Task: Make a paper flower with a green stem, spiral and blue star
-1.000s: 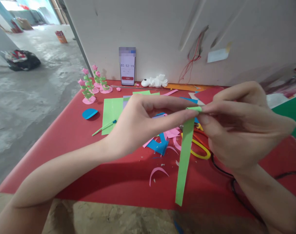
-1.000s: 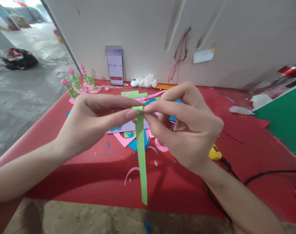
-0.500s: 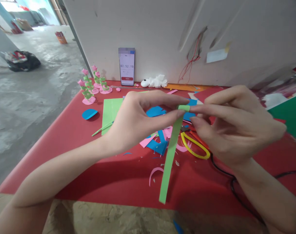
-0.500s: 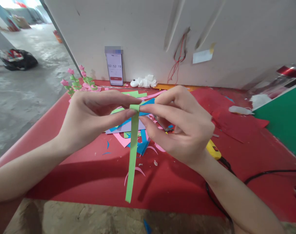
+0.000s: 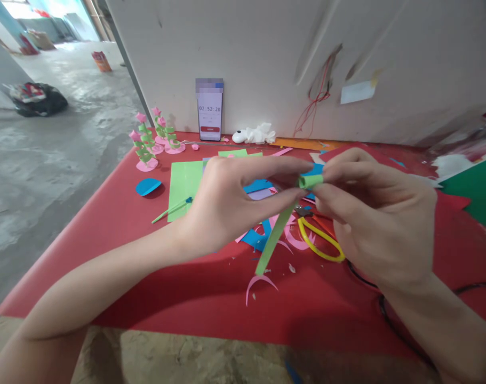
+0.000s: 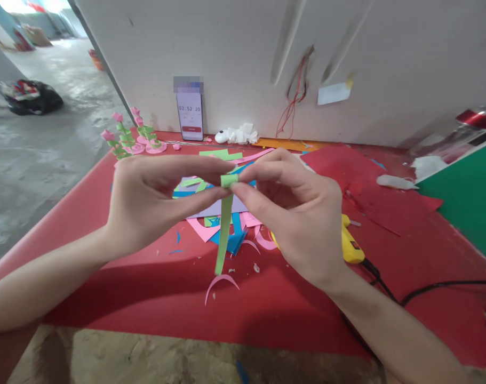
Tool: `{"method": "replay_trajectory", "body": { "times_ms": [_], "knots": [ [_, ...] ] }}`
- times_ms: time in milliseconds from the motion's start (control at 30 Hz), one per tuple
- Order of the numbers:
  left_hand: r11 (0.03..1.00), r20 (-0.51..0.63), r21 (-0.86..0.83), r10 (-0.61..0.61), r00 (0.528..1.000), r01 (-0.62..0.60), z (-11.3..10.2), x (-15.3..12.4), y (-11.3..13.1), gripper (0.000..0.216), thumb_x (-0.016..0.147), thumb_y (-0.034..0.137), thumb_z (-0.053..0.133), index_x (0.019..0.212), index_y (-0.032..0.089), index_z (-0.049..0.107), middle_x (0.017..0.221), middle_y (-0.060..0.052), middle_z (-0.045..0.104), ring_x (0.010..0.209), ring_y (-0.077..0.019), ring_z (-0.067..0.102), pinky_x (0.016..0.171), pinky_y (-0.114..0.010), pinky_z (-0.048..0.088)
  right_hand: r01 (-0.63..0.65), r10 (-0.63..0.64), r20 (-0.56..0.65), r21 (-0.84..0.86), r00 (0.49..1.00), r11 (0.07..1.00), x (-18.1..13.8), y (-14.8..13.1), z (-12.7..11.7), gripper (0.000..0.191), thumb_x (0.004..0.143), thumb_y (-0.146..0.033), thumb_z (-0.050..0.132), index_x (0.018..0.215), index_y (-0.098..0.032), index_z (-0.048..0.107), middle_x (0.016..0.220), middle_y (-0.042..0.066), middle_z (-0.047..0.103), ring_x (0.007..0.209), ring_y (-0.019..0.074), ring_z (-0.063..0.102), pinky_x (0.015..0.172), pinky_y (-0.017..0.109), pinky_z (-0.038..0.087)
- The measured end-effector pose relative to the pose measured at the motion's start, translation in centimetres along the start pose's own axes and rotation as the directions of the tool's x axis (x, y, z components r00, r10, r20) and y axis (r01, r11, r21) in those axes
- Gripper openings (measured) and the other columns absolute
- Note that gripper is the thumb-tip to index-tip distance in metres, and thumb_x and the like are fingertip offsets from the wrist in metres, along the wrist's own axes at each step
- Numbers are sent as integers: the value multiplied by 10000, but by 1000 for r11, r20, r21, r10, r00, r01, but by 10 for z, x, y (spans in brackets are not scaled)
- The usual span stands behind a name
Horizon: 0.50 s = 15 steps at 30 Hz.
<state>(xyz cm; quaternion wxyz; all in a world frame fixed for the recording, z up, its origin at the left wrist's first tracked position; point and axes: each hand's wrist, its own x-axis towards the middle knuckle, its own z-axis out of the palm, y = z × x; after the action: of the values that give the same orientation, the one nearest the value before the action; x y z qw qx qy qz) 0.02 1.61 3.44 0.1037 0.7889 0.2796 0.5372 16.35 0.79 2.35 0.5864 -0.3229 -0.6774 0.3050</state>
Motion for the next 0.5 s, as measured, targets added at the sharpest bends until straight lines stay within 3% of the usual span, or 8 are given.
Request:
{"method": "replay_trajectory", "body": {
  "times_ms": [67,233,400,500],
  "knots": [
    [985,65,-115,-120,991,126,-1,2,3,96,731,104,686,817,145,700,762,51,747,693,-82,704,628,-114,582,28,-28,-2,-3,1000,1000,1,0,-1,196,735,-92,644,805,-269,691,788,-29,519,633,26,460,506,192,352],
    [931,141,-250,-236,962,265,-2,6,7,65,728,159,695,785,185,714,727,88,737,664,-92,705,568,-131,587,168,-170,-5,-129,985,977,4,1,-5,306,728,-55,651,874,-319,702,760,-25,513,668,30,473,514,201,343],
    [921,101,-257,-275,956,292,-2,7,7,30,726,165,697,746,176,716,708,90,736,639,-76,697,534,-108,563,372,-375,45,-281,926,885,7,6,-7,394,668,-12,690,915,-318,698,761,-30,532,650,18,469,514,183,365],
    [953,55,-182,-237,970,243,-1,4,6,37,737,182,695,760,161,716,729,63,744,658,-87,699,576,-131,570,294,-288,64,-173,956,940,8,7,-9,337,698,-38,669,902,-304,704,767,-28,554,650,23,483,514,183,372]
  ]
}}
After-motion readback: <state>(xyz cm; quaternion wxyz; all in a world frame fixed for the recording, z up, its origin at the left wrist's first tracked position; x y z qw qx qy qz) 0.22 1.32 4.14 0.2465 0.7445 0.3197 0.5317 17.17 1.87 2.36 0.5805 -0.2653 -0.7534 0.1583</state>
